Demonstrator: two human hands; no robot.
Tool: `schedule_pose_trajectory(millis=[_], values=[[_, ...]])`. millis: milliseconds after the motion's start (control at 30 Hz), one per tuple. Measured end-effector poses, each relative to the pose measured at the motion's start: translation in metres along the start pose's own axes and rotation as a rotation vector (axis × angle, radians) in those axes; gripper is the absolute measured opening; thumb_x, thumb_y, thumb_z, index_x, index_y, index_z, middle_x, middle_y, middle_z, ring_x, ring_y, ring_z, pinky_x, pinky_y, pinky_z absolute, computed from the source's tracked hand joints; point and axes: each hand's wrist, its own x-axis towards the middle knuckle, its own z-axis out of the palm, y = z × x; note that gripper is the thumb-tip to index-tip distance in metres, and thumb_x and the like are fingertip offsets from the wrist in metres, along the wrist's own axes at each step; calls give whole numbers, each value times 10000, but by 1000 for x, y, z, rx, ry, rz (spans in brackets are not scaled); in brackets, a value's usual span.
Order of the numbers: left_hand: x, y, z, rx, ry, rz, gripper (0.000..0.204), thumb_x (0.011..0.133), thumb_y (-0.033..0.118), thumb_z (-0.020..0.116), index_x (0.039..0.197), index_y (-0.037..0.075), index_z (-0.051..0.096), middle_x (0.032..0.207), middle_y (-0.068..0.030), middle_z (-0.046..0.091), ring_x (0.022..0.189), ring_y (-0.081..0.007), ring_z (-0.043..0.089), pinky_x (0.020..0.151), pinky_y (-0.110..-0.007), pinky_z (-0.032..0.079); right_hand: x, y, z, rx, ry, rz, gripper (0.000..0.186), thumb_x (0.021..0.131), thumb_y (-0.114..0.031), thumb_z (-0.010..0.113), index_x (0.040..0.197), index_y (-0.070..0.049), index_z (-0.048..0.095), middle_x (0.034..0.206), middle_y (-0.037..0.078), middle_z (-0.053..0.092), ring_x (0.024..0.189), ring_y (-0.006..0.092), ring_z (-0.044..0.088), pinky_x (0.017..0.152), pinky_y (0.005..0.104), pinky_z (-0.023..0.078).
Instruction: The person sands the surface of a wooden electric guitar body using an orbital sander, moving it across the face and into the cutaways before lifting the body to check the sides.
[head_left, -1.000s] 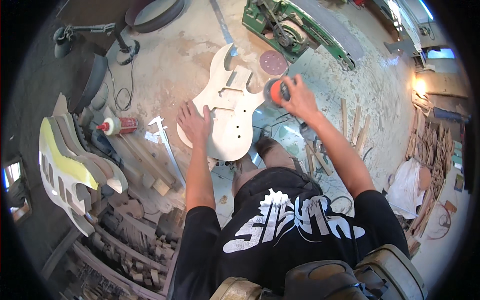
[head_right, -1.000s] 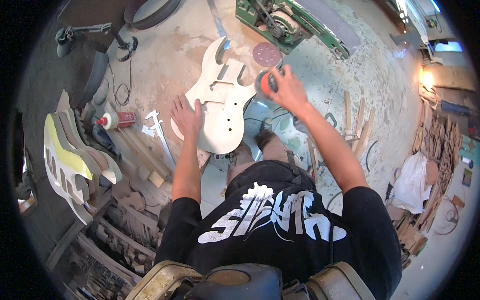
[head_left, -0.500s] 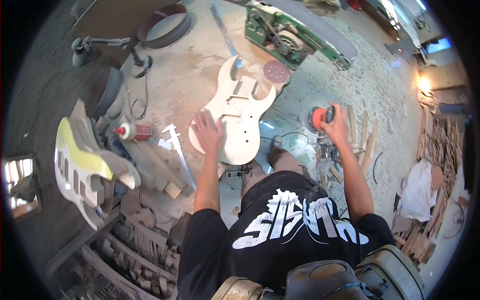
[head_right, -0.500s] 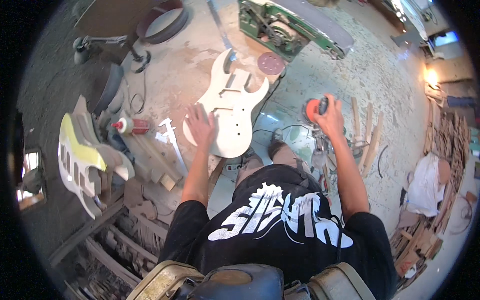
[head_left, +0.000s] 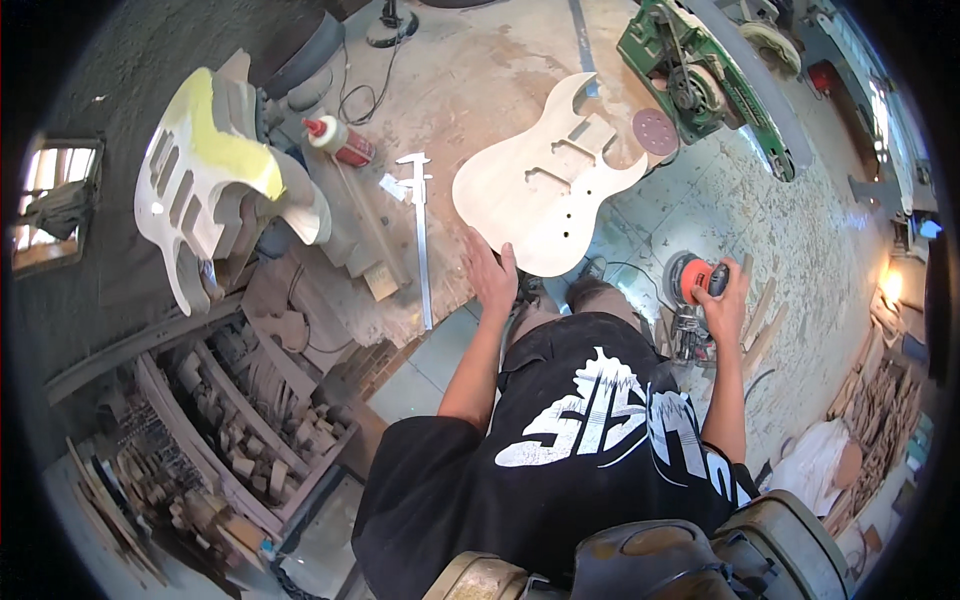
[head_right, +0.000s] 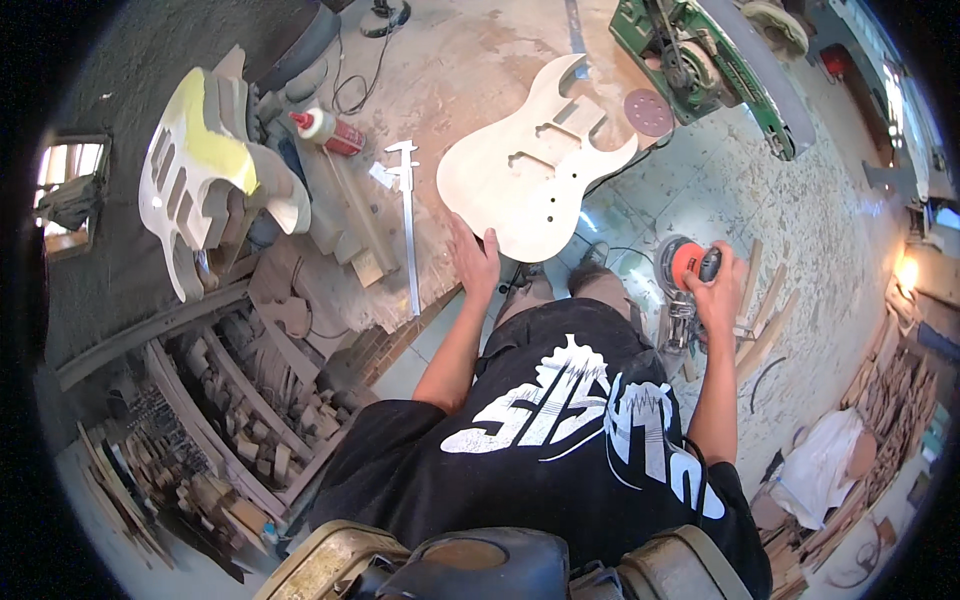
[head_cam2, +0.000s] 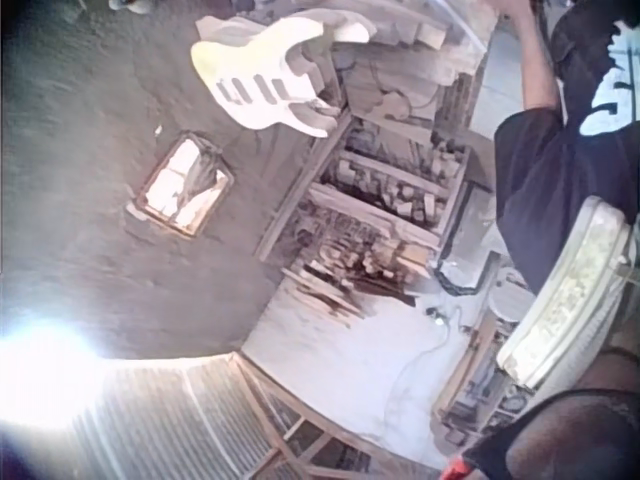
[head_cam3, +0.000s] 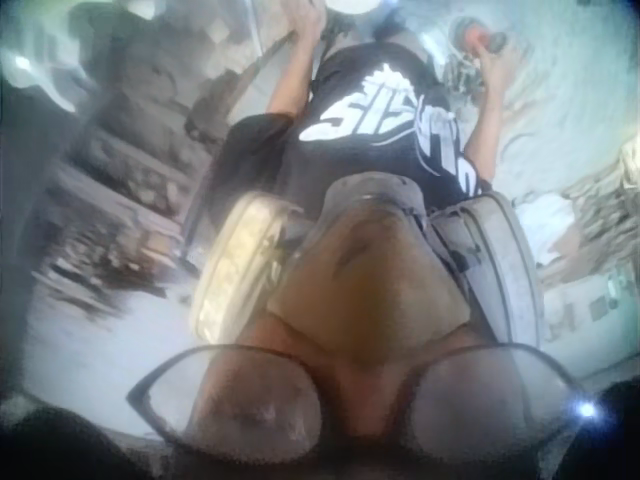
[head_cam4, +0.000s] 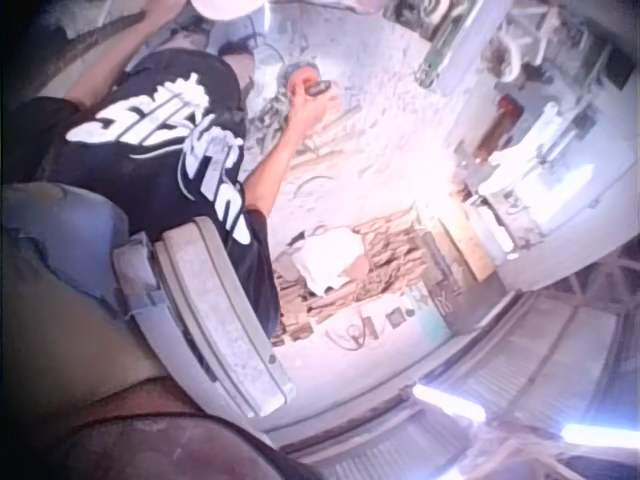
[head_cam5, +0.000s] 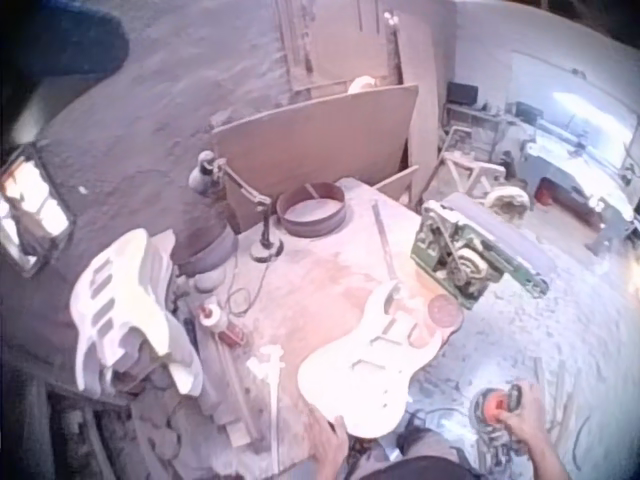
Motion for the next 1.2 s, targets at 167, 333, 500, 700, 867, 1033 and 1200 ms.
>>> schedule_pose_trajectory(millis=[167, 333, 500, 700, 867, 1033, 1200], values=[[-6, -6, -11, -126, -27, -32, 744, 1062, 356, 546, 1635, -35, 276, 1654, -300, 350, 1535, -439, 347, 1277, -525, 234, 9, -52, 9, 26, -73, -239, 680, 750, -251, 852, 1359, -193, 554, 1255, 170, 543, 1097, 432, 641, 907, 517, 532], [-28, -16, -33, -284, 63, -115, 456, 1035, 205, 576, 1450, 16, 585, 1392, -224, 660, 1280, -386, 635, 1096, -448, 483, 18, -129, 22, 50, -181, -371, 649, 755, -245, 842, 1351, -190, 591, 1254, 177, 548, 1113, 431, 651, 876, 519, 558], [-68, -46, -42, -264, 168, -193, 365, 1034, 223, 617, 1337, 26, 670, 1146, -208, 758, 1026, -321, 749, 915, -412, 563, 28, -181, 44, -12, -239, -713, 662, 753, -208, 837, 1367, -180, 590, 1222, 195, 553, 1060, 445, 666, 865, 511, 565], [-90, -45, -46, -433, -26, -493, 396, 1018, 335, 693, 1218, -6, 711, 1014, -170, 776, 875, -236, 760, 761, -350, 575, 36, -193, 41, 88, -312, -651, 725, 735, -207, 846, 1398, -186, 554, 1238, 203, 525, 1079, 440, 654, 892, 515, 560], [-64, -24, -14, -987, -515, -839, 662, 1017, 542, 668, 1343, -32, 634, 1247, -164, 721, 1068, -264, 721, 904, -376, 554, 43, -166, 31, 139, -165, -559, 759, 717, -191, 855, 1401, -142, 528, 1288, 194, 552, 1162, 430, 623, 983, 495, 526], [-43, -4, 11, -1323, -614, -784, 787, 1067, 513, 588, 1582, -44, 380, 1610, -225, 451, 1407, -338, 530, 1192, -492, 383, 39, -129, 9, 185, -57, -326, 807, 678, -214, 868, 1407, -138, 529, 1292, 169, 575, 1228, 384, 595, 1028, 465, 495], [-34, 10, 2, -1194, -571, -817, 618, 1045, 488, 626, 1392, -20, 565, 1308, -183, 634, 1130, -241, 641, 1136, -457, 434, 41, -51, -2, 235, 67, -170, 813, 664, -207, 878, 1394, -118, 530, 1319, 181, 567, 1249, 386, 570, 1075, 455, 457]])
